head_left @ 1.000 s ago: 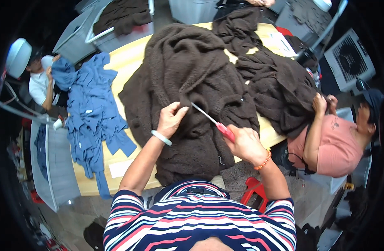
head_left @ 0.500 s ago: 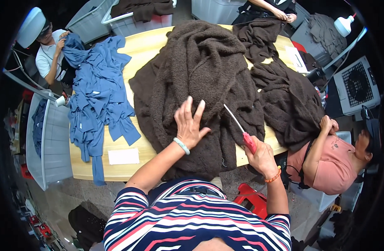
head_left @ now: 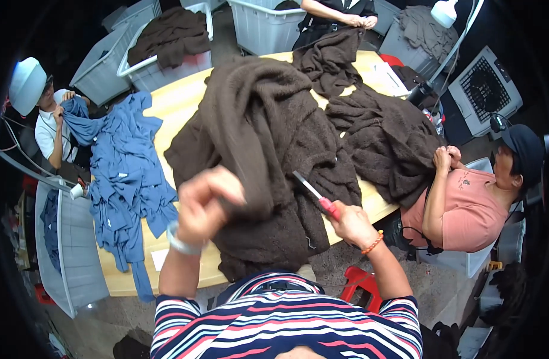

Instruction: Trimming loose threads from brown sweaters using scissors.

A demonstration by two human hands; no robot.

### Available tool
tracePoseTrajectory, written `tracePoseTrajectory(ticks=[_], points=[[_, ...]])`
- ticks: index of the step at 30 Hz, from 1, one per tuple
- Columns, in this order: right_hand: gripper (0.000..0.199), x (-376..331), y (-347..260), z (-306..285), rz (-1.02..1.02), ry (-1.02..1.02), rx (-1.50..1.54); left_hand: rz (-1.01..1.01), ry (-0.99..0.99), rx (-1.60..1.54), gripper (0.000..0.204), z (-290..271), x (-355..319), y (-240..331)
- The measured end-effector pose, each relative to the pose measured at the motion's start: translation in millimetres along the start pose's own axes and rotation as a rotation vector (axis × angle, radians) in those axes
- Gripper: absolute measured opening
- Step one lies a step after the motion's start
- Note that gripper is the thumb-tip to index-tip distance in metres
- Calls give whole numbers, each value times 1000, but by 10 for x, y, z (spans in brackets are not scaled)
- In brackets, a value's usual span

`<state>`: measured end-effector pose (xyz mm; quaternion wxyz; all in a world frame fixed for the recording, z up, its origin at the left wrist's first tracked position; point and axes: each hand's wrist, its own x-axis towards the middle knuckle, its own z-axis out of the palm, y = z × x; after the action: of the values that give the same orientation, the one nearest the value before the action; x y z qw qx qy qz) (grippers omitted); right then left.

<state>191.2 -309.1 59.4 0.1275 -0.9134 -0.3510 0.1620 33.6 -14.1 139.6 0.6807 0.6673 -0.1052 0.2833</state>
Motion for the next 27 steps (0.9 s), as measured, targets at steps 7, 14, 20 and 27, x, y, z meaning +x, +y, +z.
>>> tracePoseTrajectory(ticks=[7,14,20,27], points=[[38,481,-390,219,-591,-15,41,-208,-850,-320,22,828,-491,134],[44,1017,-514,-100,-568,187,153,-237,-636,236,28,811,-586,67],[49,1050,102,-947,-591,215,453,11,-413,608,28,943,-156,-212],[51,1141,1919,-2187,296,559,-209,33,-563,428,15,1503,89,-699]])
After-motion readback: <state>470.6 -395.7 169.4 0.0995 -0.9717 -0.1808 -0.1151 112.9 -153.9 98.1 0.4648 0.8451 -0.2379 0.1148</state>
